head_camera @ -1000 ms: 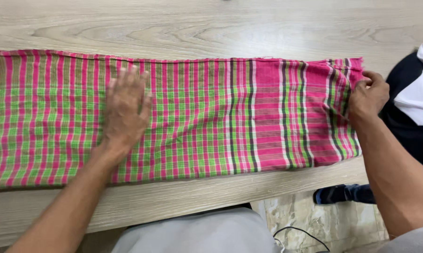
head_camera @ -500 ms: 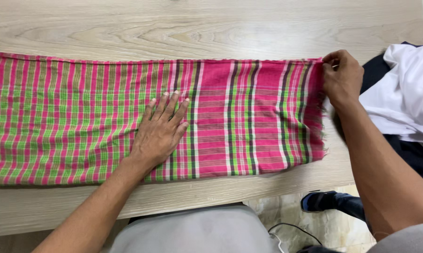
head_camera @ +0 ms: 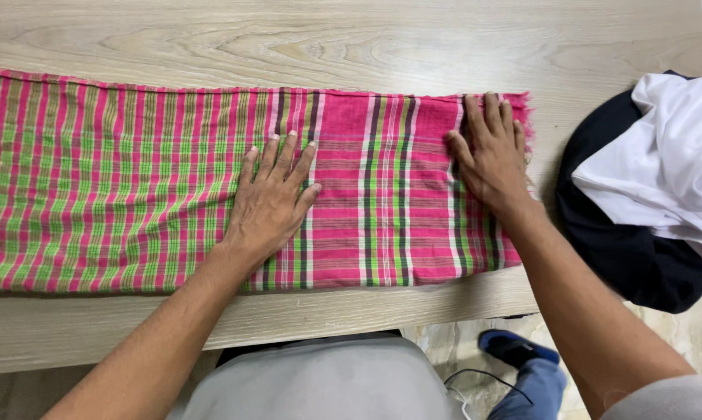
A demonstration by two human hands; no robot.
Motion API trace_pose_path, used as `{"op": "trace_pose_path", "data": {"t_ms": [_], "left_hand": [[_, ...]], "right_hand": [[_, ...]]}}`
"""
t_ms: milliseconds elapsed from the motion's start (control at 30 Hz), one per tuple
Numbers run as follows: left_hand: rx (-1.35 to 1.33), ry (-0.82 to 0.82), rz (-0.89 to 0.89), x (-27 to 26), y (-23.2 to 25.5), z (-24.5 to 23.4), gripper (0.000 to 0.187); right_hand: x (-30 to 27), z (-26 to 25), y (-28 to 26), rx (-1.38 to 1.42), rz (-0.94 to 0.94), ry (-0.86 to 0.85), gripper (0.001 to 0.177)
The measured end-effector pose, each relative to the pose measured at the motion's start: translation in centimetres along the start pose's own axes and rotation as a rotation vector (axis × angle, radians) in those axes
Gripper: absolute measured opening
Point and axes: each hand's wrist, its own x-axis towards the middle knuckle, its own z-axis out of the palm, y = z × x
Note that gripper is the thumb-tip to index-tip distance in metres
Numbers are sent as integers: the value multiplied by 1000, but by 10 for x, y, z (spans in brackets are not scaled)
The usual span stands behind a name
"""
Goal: The person folds a striped t-shirt and a plaid cloth on a wooden table. They smooth the items, fold them into neat rectangles, and place the finished items aside.
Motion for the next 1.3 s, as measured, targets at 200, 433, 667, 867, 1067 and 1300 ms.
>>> {"op": "trace_pose_path", "data": {"t_ms": [200,433,667,867,1067,1300], "left_hand": [[13,-22,6,8,-3,-7,76],[-85,-73,12,15,-18,-22,75],[-103,31,11,8,-66,-27,68],[-108,90,-93,-24,-71,-18,64],[-91,80,-230,-34,-111,-35,69],[-54,30,-213,-40,-123,-29,79]], "right_hand": [[-16,-2,14,-48,122,-36,81],[-29,-9,5,-36,164,38,80],[-47,9,-21,-8,137,31,72],[-44,15,-20,30,118,55,72],[-45,13,-8,18,141,35,73],[-65,0,-9,-23,161,16,76]]}}
